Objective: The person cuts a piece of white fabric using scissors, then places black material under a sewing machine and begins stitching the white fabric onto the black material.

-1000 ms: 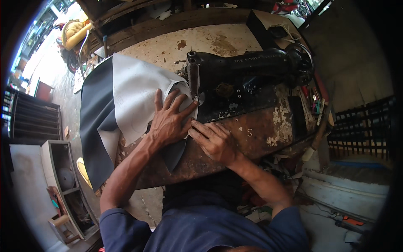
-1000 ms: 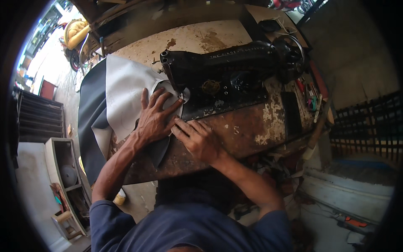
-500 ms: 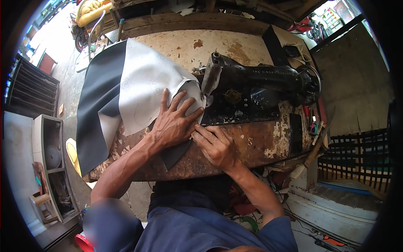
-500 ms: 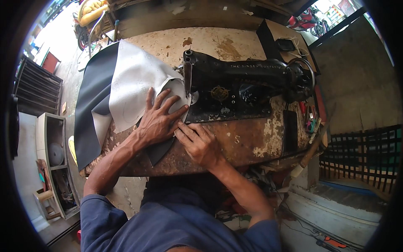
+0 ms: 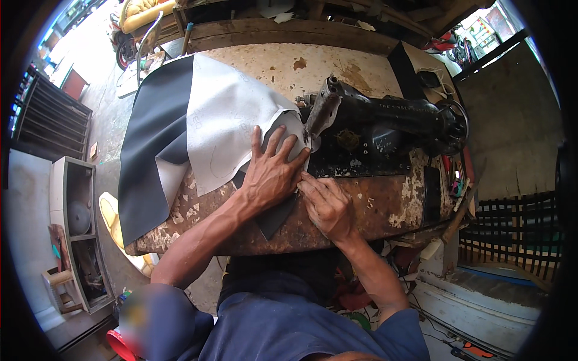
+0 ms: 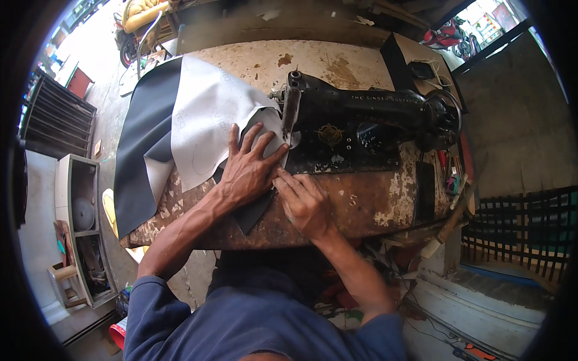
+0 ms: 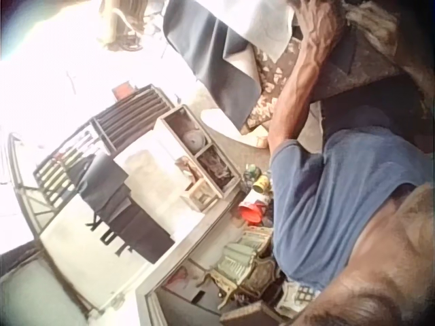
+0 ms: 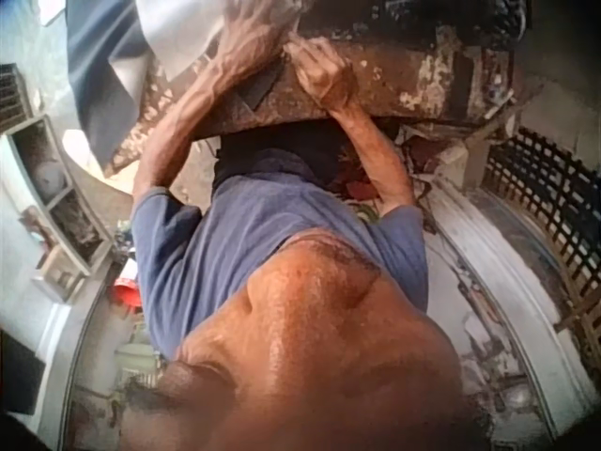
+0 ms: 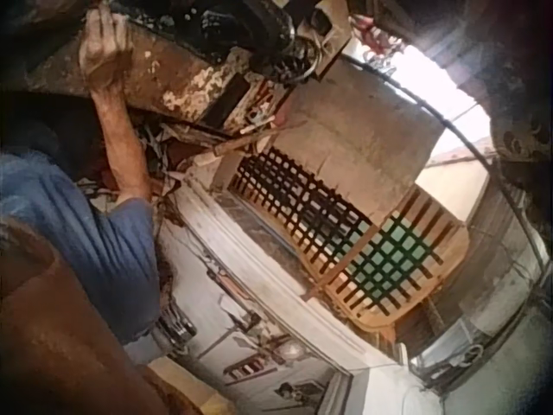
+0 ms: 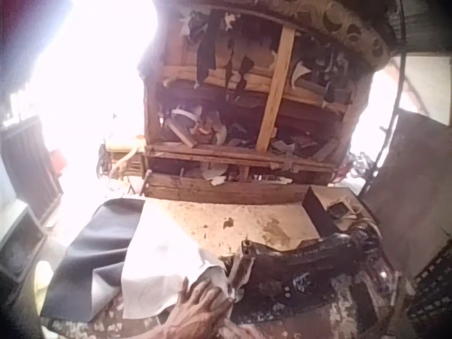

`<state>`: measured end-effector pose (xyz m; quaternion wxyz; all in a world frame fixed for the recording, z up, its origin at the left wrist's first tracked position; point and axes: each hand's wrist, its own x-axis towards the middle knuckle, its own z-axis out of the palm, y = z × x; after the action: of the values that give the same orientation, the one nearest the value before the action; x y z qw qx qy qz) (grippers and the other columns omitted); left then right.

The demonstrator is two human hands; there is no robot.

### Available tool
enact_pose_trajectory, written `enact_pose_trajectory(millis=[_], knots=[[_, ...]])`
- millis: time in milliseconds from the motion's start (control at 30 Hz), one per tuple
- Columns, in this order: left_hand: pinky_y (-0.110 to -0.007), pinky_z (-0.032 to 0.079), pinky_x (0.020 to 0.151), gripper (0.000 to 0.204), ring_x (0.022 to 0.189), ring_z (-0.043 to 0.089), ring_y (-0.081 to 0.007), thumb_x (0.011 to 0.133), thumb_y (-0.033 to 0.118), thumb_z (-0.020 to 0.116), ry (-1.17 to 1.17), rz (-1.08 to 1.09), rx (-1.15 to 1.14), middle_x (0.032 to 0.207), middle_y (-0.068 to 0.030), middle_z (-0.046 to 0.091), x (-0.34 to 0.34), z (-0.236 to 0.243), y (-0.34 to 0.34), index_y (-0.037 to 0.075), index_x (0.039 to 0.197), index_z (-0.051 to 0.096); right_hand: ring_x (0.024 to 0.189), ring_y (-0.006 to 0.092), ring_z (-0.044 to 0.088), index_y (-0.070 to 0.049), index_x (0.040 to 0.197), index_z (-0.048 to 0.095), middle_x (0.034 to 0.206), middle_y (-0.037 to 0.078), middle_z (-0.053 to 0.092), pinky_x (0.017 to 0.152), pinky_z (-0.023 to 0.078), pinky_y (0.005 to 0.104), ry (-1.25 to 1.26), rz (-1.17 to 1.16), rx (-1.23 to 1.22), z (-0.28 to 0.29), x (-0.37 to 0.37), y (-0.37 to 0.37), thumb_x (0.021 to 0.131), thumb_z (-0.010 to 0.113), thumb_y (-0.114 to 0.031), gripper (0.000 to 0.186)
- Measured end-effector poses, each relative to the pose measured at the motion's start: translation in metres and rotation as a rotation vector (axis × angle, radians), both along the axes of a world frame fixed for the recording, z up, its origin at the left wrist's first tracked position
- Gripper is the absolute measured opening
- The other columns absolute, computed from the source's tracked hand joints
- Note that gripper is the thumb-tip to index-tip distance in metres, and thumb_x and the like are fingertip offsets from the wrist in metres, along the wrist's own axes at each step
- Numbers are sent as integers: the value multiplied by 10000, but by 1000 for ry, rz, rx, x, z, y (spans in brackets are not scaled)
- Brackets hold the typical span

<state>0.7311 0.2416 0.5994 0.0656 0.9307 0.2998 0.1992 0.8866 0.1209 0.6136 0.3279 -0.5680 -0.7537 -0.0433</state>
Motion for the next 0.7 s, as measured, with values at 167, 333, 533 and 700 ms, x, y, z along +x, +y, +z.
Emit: enact_pose_trajectory(millis=[167,333,533,700], knots=[[-735,103,1193,499,1472,344,-379,894,337,716,5,21,18,1425,-112,504,5,0,1,220,1377,671,910,247,684,-24,1091,743,1198,111,745,805,587,370,6,-40,8,1,0,2,784,743,3,307],[-742,109,1188,474,1474,351,-369,917,315,692,32,22,35,1421,-120,516,5,6,-2,205,1377,668,899,242,688,-26,1076,733,1149,102,754,797,588,370,20,-55,12,1,2,2,789,748,2,289],[-752,104,1184,468,1480,365,-349,925,275,665,8,36,-67,1431,-120,533,8,6,-11,195,1387,659,883,324,695,1,1043,708,995,137,738,787,568,404,124,-111,2,-1,0,0,779,748,75,277],[-756,101,1184,468,1479,363,-353,926,271,662,2,54,-61,1432,-128,531,12,5,-10,199,1388,658,881,326,693,3,1036,708,991,140,738,787,567,407,162,-124,26,-2,-1,2,778,744,78,271]])
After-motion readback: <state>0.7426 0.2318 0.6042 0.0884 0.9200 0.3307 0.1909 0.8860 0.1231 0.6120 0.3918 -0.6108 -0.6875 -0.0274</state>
